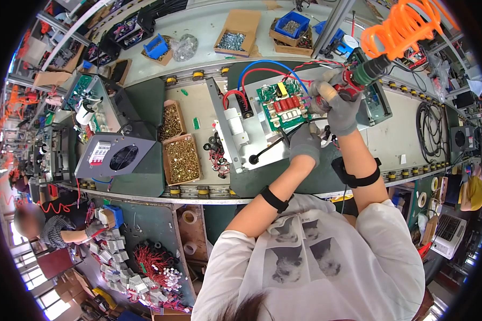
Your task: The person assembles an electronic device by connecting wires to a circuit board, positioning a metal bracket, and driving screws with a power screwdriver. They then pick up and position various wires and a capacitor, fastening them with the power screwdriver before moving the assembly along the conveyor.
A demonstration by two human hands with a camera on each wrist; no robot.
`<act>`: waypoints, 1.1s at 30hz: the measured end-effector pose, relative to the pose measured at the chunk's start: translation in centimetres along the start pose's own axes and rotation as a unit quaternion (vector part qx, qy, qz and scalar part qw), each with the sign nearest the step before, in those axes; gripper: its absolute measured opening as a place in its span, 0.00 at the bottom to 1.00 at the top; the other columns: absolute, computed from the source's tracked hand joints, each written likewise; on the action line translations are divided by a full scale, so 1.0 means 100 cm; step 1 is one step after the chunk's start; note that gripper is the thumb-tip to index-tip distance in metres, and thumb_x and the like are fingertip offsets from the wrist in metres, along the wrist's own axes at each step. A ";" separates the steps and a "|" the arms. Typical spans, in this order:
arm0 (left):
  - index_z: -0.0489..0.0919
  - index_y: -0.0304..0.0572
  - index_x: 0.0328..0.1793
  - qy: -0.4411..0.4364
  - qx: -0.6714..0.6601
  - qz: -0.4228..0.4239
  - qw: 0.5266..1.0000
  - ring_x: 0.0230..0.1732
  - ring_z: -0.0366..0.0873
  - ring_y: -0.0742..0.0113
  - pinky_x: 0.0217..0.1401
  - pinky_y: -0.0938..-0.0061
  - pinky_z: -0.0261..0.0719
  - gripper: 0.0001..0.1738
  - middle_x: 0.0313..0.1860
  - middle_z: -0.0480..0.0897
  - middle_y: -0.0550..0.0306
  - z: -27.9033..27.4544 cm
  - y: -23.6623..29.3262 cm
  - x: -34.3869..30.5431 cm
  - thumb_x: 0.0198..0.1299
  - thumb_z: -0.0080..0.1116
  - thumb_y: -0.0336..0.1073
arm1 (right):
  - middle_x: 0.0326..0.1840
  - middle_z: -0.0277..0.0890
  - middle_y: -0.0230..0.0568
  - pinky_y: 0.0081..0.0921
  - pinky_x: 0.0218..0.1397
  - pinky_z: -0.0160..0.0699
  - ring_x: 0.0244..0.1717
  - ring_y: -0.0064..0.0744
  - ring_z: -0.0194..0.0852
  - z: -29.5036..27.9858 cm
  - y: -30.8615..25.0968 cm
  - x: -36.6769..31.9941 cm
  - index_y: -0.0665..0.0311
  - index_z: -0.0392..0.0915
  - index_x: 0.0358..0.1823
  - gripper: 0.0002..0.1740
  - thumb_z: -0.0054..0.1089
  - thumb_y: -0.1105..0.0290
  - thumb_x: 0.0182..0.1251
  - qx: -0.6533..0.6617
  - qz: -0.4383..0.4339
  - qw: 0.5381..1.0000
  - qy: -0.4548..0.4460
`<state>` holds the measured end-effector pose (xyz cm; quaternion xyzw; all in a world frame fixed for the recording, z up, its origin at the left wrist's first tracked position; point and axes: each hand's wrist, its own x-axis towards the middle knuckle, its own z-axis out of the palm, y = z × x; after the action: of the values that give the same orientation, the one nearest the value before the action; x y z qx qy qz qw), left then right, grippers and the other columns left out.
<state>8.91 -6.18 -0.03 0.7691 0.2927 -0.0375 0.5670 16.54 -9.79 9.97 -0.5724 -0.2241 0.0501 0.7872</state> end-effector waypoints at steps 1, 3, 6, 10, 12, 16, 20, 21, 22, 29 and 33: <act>0.79 0.38 0.39 -0.001 -0.001 -0.001 1.000 0.39 0.79 0.49 0.43 0.62 0.74 0.16 0.36 0.82 0.44 -0.002 0.002 -0.002 0.63 0.45 0.41 | 0.27 0.72 0.37 0.28 0.31 0.74 0.27 0.30 0.73 0.001 0.000 0.000 0.67 0.71 0.36 0.10 0.59 0.80 0.51 0.004 0.017 1.000 -0.002; 0.78 0.38 0.40 -0.003 0.052 0.007 0.999 0.43 0.78 0.45 0.45 0.59 0.73 0.15 0.39 0.81 0.43 -0.006 0.006 -0.004 0.61 0.47 0.41 | 0.25 0.71 0.36 0.27 0.29 0.72 0.26 0.29 0.72 0.002 0.002 0.002 0.67 0.71 0.35 0.10 0.59 0.80 0.51 0.008 0.033 0.999 -0.007; 0.78 0.38 0.42 -0.010 0.068 0.004 0.998 0.45 0.77 0.44 0.47 0.59 0.73 0.15 0.41 0.80 0.41 -0.007 0.005 -0.005 0.60 0.48 0.42 | 0.24 0.69 0.35 0.25 0.27 0.70 0.24 0.28 0.70 0.003 0.007 0.001 0.66 0.70 0.35 0.10 0.59 0.80 0.51 -0.023 0.002 1.000 -0.021; 0.77 0.38 0.44 -0.027 0.055 -0.008 0.998 0.47 0.76 0.44 0.49 0.59 0.73 0.17 0.42 0.80 0.40 -0.011 0.008 -0.003 0.60 0.47 0.44 | 0.22 0.75 0.37 0.16 0.18 0.62 0.17 0.20 0.68 0.005 0.008 0.002 0.65 0.74 0.30 0.08 0.64 0.77 0.50 0.024 0.009 1.000 -0.011; 0.77 0.38 0.45 -0.041 0.083 -0.032 0.995 0.48 0.76 0.44 0.50 0.58 0.73 0.19 0.43 0.79 0.39 -0.016 0.016 -0.007 0.60 0.45 0.45 | 0.22 0.75 0.37 0.16 0.17 0.61 0.17 0.20 0.68 0.005 0.009 0.005 0.65 0.74 0.31 0.08 0.64 0.77 0.50 0.022 -0.021 0.999 -0.012; 0.79 0.39 0.45 -0.079 0.177 0.008 0.981 0.48 0.77 0.44 0.50 0.58 0.74 0.22 0.45 0.80 0.39 -0.029 0.031 -0.017 0.62 0.43 0.49 | 0.26 0.76 0.39 0.16 0.14 0.58 0.17 0.20 0.67 0.009 -0.002 -0.001 0.67 0.74 0.35 0.09 0.62 0.81 0.51 0.025 0.004 0.999 0.040; 0.81 0.37 0.42 -0.077 0.325 0.023 0.942 0.45 0.79 0.46 0.47 0.59 0.76 0.24 0.41 0.81 0.40 -0.028 0.039 -0.015 0.60 0.44 0.50 | 0.28 0.76 0.38 0.16 0.20 0.66 0.22 0.21 0.72 -0.002 -0.035 -0.014 0.68 0.74 0.38 0.12 0.63 0.82 0.51 0.018 -0.093 0.992 0.083; 0.80 0.38 0.43 -0.091 0.361 0.038 0.928 0.43 0.80 0.47 0.47 0.60 0.77 0.24 0.40 0.81 0.40 -0.031 0.042 -0.019 0.60 0.43 0.50 | 0.28 0.76 0.37 0.15 0.22 0.69 0.24 0.22 0.73 -0.007 -0.050 -0.023 0.68 0.74 0.39 0.13 0.63 0.82 0.51 0.030 -0.141 0.986 0.077; 0.80 0.39 0.41 -0.090 0.380 0.034 0.920 0.42 0.81 0.47 0.44 0.58 0.77 0.23 0.39 0.82 0.41 -0.032 0.048 -0.025 0.61 0.43 0.50 | 0.30 0.75 0.40 0.29 0.36 0.77 0.32 0.33 0.76 -0.014 -0.068 -0.037 0.68 0.71 0.43 0.15 0.60 0.74 0.53 -0.017 -0.093 0.991 0.092; 0.73 0.45 0.47 -0.015 0.338 0.351 0.873 0.33 0.79 0.47 0.34 0.56 0.77 0.15 0.38 0.78 0.46 -0.002 0.010 -0.057 0.58 0.52 0.43 | 0.34 0.75 0.35 0.24 0.39 0.74 0.34 0.26 0.74 -0.100 -0.094 -0.159 0.66 0.73 0.45 0.18 0.63 0.74 0.51 -0.018 0.067 0.943 0.325; 0.68 0.52 0.59 0.005 0.527 0.429 0.734 0.51 0.73 0.52 0.43 0.64 0.77 0.26 0.59 0.66 0.56 0.025 0.013 -0.040 0.51 0.56 0.33 | 0.30 0.73 0.29 0.22 0.33 0.68 0.29 0.20 0.69 -0.151 -0.028 -0.264 0.63 0.75 0.44 0.20 0.69 0.77 0.47 -0.024 0.198 0.840 0.504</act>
<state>6.88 -10.28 1.74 0.9888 -0.1316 0.0654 0.0251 -1.37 -32.90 1.08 -0.5698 0.3204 -0.0955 0.7507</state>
